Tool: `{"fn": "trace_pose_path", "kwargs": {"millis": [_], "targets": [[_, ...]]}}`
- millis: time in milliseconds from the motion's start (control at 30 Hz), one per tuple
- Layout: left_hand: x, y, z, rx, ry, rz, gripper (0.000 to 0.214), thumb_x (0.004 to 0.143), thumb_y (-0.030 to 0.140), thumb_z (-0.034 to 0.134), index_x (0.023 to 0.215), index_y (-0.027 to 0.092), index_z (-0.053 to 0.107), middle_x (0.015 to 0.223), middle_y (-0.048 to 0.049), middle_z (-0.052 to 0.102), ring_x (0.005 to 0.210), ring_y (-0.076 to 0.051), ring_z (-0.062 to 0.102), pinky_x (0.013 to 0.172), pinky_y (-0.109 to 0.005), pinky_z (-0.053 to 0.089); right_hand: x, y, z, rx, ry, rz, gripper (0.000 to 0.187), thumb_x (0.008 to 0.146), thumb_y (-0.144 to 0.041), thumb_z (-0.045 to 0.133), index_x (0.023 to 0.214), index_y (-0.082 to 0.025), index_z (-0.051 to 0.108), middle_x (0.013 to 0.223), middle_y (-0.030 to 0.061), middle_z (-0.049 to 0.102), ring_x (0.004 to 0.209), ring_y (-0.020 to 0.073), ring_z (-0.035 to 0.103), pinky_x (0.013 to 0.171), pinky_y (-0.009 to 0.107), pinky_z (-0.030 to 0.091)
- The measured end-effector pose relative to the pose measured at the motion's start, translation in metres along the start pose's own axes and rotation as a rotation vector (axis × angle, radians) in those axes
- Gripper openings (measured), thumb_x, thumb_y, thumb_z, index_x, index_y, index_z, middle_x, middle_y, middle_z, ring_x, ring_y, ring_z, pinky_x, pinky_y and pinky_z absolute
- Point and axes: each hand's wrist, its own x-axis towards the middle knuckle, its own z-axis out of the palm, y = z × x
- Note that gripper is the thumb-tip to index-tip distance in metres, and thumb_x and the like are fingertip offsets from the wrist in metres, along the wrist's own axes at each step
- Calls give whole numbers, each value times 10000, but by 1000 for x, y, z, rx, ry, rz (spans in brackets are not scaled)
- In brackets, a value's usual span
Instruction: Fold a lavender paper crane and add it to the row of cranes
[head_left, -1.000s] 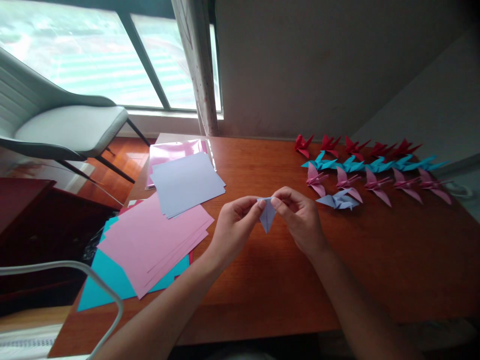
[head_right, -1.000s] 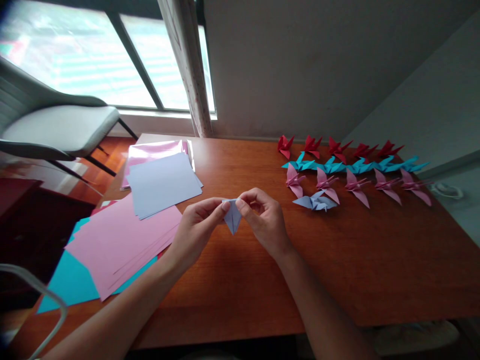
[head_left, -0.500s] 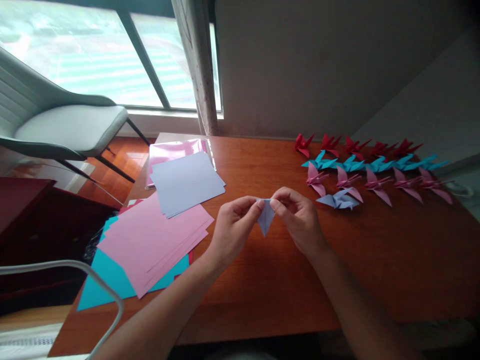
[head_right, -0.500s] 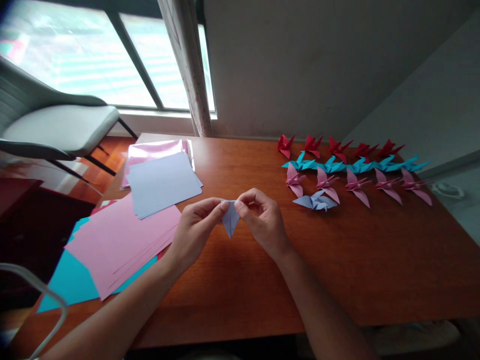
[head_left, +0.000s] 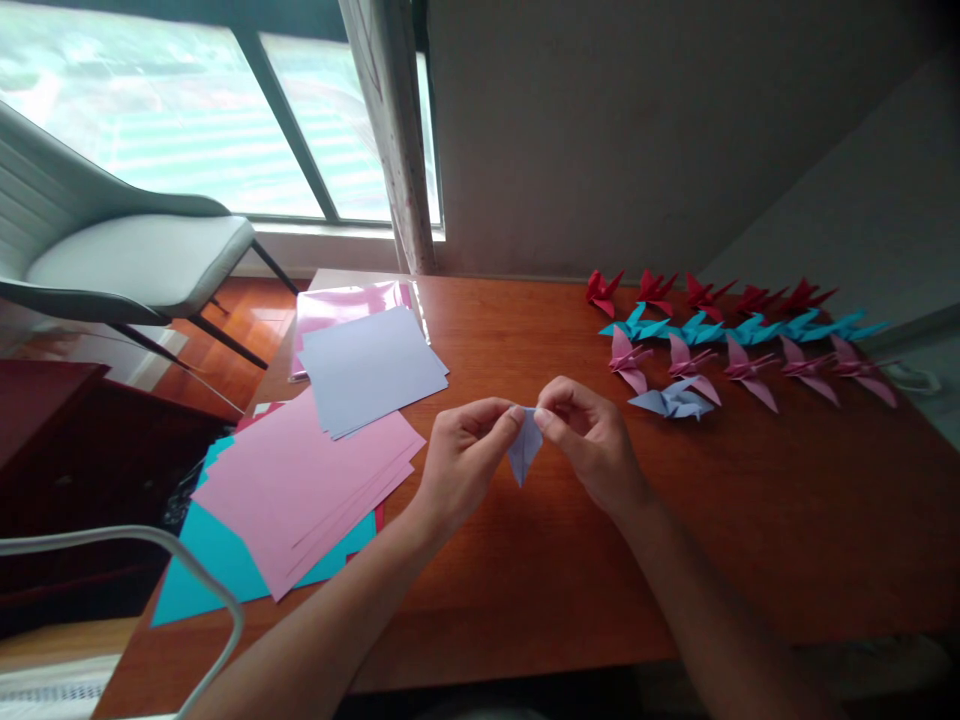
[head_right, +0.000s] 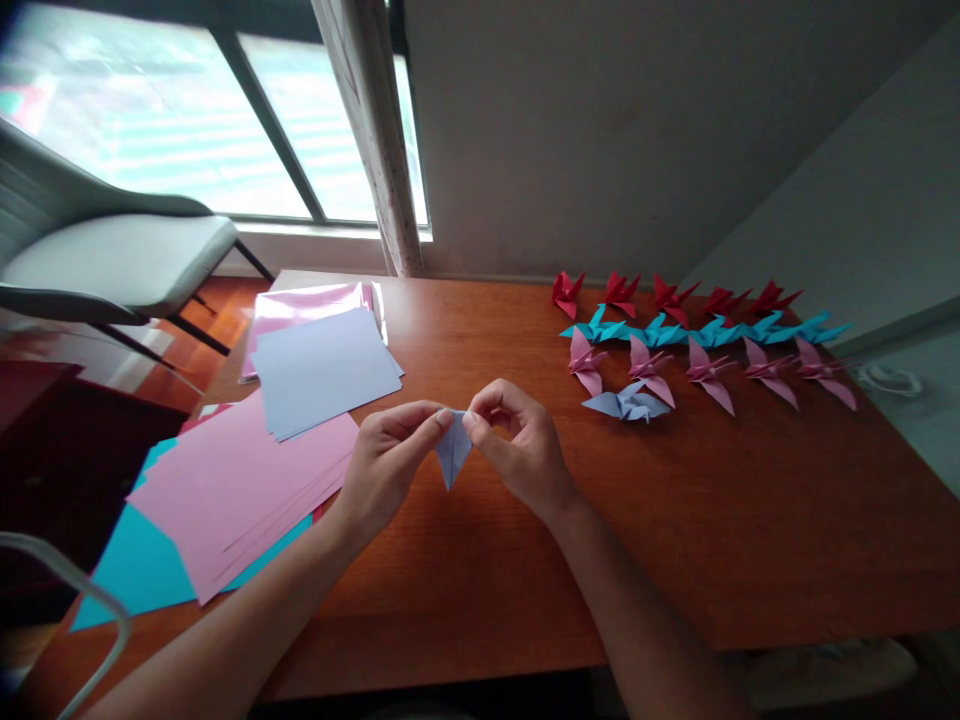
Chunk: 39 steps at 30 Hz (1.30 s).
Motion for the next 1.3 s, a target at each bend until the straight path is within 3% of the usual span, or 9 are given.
{"fn": "trace_pose_path", "kwargs": {"millis": [233, 533, 667, 867, 1033, 1167, 1300], "targets": [[1, -2, 0, 42, -26, 12, 282, 866, 370, 659, 714, 137, 709, 659, -20, 628, 624, -132, 523, 590, -240, 406, -1, 1, -1, -21, -40, 18, 163, 888, -314, 607, 771, -220, 545, 737, -28, 501, 689, 134, 504, 633, 261, 429], [1, -1, 1, 131, -58, 25, 333, 883, 409, 647, 685, 143, 685, 612, -6, 582, 593, -124, 494, 559, -231, 370, -2, 1, -5, -205, -67, -9, 171, 890, -266, 568, 731, -224, 522, 650, -45, 478, 613, 128, 458, 589, 269, 375], [3, -5, 2, 37, -76, -35, 341, 865, 446, 683, 730, 134, 704, 677, -27, 648, 641, -138, 561, 592, -232, 421, -1, 3, -3, -154, 0, -6, 178, 894, -295, 570, 737, -224, 527, 649, -44, 481, 600, 124, 457, 567, 260, 372], [5, -13, 1, -126, -210, -202, 367, 826, 491, 738, 835, 125, 745, 776, -86, 750, 681, -172, 679, 670, -273, 530, 2, 9, -4, 0, 161, 7, 196, 907, -341, 585, 766, -222, 517, 648, -57, 447, 551, 105, 407, 531, 246, 349], [6, -13, -1, -87, -209, -171, 347, 823, 468, 748, 801, 123, 724, 695, -73, 741, 591, -138, 648, 586, -226, 484, 4, 5, -15, -24, 41, 27, 223, 922, -350, 586, 755, -209, 542, 644, -52, 458, 557, 105, 410, 538, 250, 352], [6, -9, -1, -33, -301, -157, 344, 851, 447, 716, 734, 124, 698, 653, -62, 720, 565, -123, 618, 561, -214, 456, 5, 2, -20, -62, -8, 40, 255, 938, -412, 598, 802, -197, 607, 692, -22, 565, 614, 121, 504, 556, 248, 387], [5, -9, 1, -34, -343, -204, 350, 840, 464, 713, 741, 129, 683, 660, -64, 718, 586, -142, 635, 580, -234, 471, 6, 4, -21, -164, -21, 30, 291, 917, -426, 640, 746, -192, 607, 632, -26, 564, 557, 115, 494, 508, 242, 366]]}}
